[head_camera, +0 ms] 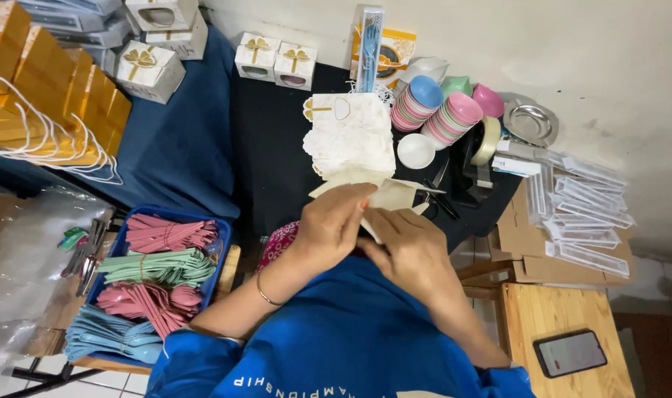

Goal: Assembling small white gift boxes from flat cardboard templates by folding them into shape.

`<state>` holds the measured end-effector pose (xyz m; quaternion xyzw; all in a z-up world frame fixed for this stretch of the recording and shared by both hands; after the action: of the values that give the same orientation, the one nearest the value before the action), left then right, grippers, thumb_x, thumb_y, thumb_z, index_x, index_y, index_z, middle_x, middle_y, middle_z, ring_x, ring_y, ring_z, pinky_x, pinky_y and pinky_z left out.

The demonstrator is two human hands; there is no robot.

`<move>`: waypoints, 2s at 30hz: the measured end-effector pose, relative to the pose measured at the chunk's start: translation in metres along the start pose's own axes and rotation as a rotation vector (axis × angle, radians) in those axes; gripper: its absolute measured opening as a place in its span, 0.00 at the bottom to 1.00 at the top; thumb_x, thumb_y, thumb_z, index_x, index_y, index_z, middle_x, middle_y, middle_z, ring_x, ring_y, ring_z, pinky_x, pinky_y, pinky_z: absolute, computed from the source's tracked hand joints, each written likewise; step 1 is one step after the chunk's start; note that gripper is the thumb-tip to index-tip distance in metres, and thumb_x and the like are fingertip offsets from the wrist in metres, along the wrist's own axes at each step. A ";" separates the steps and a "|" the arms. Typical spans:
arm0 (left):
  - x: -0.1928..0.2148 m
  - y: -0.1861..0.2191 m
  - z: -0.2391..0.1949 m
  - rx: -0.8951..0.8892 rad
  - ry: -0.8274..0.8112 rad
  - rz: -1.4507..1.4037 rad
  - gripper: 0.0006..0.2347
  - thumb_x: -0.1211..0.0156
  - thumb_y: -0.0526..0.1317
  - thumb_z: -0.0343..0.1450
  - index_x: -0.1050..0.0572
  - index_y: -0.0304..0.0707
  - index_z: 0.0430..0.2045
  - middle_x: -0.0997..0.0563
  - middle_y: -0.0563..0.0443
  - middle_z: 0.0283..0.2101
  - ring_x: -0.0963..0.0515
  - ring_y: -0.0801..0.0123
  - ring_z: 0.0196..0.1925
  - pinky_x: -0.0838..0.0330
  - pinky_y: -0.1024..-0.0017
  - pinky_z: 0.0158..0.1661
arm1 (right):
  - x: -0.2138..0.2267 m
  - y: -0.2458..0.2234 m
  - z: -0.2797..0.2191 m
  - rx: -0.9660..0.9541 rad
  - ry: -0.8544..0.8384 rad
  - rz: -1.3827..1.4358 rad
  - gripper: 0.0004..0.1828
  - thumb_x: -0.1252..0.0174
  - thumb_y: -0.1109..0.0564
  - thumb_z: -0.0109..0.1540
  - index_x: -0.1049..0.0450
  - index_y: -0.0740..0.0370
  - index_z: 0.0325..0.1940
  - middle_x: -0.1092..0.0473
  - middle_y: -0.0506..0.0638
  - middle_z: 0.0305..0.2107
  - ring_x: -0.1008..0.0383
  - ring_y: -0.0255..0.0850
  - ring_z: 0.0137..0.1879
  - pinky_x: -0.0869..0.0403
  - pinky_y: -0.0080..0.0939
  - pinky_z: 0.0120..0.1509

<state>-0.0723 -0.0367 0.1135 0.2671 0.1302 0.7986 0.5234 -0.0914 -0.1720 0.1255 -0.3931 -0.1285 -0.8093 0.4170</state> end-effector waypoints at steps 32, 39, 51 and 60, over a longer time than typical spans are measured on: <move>-0.032 -0.071 -0.035 0.815 0.172 -0.978 0.58 0.21 0.41 0.58 0.69 0.52 0.75 0.46 0.29 0.65 0.41 0.43 0.67 0.44 0.43 0.62 | -0.003 0.014 -0.005 -0.104 -0.116 0.260 0.21 0.28 0.47 0.56 0.22 0.65 0.43 0.26 0.63 0.31 0.24 0.64 0.41 0.25 0.60 0.46; -0.001 -0.052 -0.018 0.502 -0.072 -0.657 0.63 0.23 0.29 0.56 0.77 0.54 0.74 0.44 0.28 0.73 0.44 0.44 0.74 0.54 0.42 0.71 | 0.036 0.071 -0.033 -0.292 0.212 0.455 0.36 0.31 0.45 0.57 0.30 0.70 0.62 0.30 0.66 0.61 0.29 0.62 0.66 0.28 0.56 0.66; -0.019 -0.042 -0.042 0.217 -0.256 -0.533 0.61 0.22 0.36 0.55 0.73 0.37 0.75 0.51 0.34 0.76 0.47 0.50 0.76 0.60 0.51 0.72 | -0.033 0.087 -0.070 -0.359 0.160 0.725 0.58 0.27 0.46 0.54 0.51 0.72 0.78 0.50 0.70 0.73 0.52 0.62 0.79 0.52 0.65 0.80; -0.021 -0.032 -0.036 0.429 -0.258 -0.505 0.59 0.22 0.38 0.59 0.72 0.41 0.75 0.49 0.19 0.72 0.49 0.31 0.75 0.54 0.44 0.70 | -0.037 0.088 -0.061 -0.296 0.347 0.656 0.51 0.29 0.55 0.59 0.50 0.70 0.78 0.44 0.66 0.68 0.37 0.59 0.71 0.33 0.62 0.70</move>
<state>-0.0615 -0.0402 0.0626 0.4292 0.2899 0.5581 0.6484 -0.0431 -0.2378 0.0474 -0.3264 0.1944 -0.6974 0.6077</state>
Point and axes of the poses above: each hand's wrist, its own z-axis towards the middle knuckle, its own x-axis out of the back of the hand, y = z × x, the point moved 6 cm from there along z, towards the middle knuckle
